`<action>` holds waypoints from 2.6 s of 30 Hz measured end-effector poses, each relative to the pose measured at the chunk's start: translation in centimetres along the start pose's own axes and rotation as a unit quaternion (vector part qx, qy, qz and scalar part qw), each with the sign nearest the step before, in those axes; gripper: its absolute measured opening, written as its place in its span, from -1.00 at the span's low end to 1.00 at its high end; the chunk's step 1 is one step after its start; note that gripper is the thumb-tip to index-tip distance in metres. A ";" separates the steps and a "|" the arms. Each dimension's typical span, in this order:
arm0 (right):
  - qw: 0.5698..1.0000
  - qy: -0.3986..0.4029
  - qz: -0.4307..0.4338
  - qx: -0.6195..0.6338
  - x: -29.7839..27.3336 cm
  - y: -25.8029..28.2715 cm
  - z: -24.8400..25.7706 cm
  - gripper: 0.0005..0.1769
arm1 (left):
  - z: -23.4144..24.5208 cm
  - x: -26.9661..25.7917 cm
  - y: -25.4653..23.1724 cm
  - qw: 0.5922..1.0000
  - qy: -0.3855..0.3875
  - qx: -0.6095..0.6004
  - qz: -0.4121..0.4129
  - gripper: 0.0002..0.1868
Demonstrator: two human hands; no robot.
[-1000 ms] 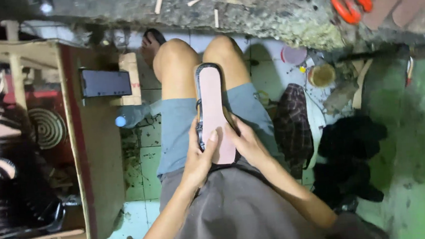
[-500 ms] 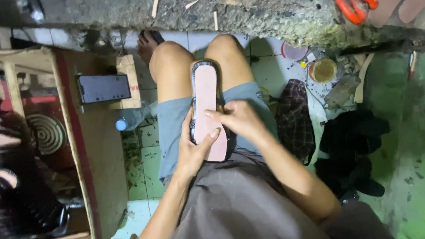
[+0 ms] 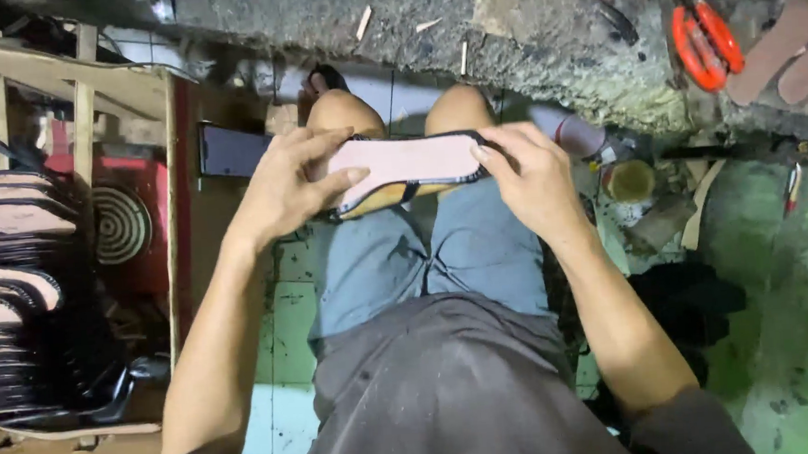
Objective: Assembling a sandal by attaching straps to the sole, hammering them into place, and trimming excess material.
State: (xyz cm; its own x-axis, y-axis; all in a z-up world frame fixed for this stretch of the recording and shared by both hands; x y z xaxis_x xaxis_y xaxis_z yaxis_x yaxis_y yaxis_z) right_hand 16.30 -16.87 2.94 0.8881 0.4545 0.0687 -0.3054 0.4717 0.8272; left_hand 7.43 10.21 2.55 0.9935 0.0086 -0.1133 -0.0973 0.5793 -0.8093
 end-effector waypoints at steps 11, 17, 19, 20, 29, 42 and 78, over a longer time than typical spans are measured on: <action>0.939 0.158 0.236 -0.195 0.3 3.9 -5.5 -0.30 | -3.0 -2.3 -0.7 1.000 0.006 -0.023 0.017 -0.05; 0.955 0.175 0.199 -0.133 0.2 2.5 -5.4 -0.35 | -4.7 -2.6 -0.2 0.988 -0.035 0.051 0.138 -0.01; 0.960 0.157 0.209 -0.099 0.2 2.7 -4.4 -0.11 | -5.4 -3.0 -0.2 0.984 -0.062 0.071 0.150 -0.04; 0.960 0.159 0.208 -0.099 0.0 2.4 -4.2 -0.11 | -5.8 -2.9 -0.2 0.984 -0.061 0.070 0.153 -0.04; 0.969 0.080 0.182 -0.144 0.2 3.0 -4.3 -0.36 | -7.2 -3.3 -1.7 0.967 -0.197 0.096 0.128 -0.21; 0.980 0.179 0.028 -0.079 -0.3 0.6 -5.4 -0.47 | -7.1 -5.1 -4.7 0.956 -0.195 0.209 0.063 -0.27; 0.919 0.098 -0.382 0.016 -2.7 -1.1 -3.3 0.02 | -9.3 -0.7 -3.3 0.959 -0.001 0.251 0.131 -0.15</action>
State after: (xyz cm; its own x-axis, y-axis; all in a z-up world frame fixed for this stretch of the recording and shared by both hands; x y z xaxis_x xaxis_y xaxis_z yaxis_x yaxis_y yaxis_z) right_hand 13.10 -16.19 0.00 0.7593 0.1293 -0.6378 0.3939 0.6888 0.6086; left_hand 6.52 0.73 -0.08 0.9389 0.2095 -0.2729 -0.3042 0.8763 -0.3736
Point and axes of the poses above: each hand's wrist, its own x-axis towards the middle knuckle, its own z-axis out of the back of the hand, y = z × x, the point moved 7 cm from there along x, towards the middle knuckle, and after that the axes turned 1 degree about x, right-handed, at the moved point
